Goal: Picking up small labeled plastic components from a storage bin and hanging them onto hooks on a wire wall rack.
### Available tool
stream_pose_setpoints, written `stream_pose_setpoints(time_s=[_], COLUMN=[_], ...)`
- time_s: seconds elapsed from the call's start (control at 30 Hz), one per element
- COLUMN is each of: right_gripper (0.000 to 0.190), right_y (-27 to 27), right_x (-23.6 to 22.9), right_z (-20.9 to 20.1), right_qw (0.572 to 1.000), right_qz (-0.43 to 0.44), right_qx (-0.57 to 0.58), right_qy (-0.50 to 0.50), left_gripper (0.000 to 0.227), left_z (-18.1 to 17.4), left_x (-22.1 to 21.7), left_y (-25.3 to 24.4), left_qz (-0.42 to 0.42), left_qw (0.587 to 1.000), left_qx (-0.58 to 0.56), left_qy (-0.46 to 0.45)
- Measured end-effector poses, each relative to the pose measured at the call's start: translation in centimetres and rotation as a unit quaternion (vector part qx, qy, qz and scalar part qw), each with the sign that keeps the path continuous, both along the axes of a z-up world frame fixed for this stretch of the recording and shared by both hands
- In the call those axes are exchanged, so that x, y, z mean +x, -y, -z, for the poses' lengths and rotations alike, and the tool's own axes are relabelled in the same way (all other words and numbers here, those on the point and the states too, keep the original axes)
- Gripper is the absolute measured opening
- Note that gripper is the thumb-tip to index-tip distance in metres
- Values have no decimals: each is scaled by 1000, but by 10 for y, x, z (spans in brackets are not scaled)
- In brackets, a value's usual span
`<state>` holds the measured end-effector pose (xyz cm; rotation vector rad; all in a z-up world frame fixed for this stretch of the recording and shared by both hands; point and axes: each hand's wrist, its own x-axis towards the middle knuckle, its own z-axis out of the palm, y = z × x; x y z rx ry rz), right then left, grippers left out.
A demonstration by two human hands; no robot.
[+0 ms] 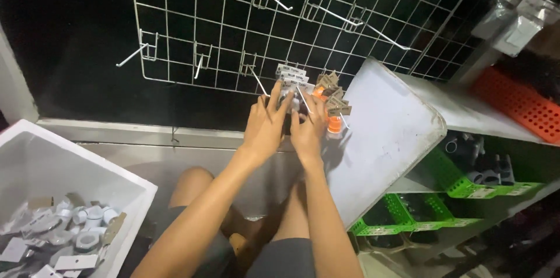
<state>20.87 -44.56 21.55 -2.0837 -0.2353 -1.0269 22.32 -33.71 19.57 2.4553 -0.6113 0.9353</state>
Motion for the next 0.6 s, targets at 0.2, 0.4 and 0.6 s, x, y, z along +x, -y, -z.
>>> stream_pose_setpoints(time_s=[0.2, 0.4, 0.6], right_gripper=[48, 48, 37], right_y=[-9, 0, -24], right_x=[7, 1, -32], right_z=[1, 28, 37], right_qw=[1000, 998, 997], right_qz=[22, 45, -17], right_qx=[4, -38, -50], right_qy=[-6, 25, 60], left_gripper=[68, 67, 61], left_z=[-12, 1, 26], left_x=[-13, -29, -57], left_y=[-8, -21, -53], left_qz=[-14, 33, 46], left_qw=[1000, 998, 991], left_qx=[-1, -33, -126], left_qy=[15, -44, -13])
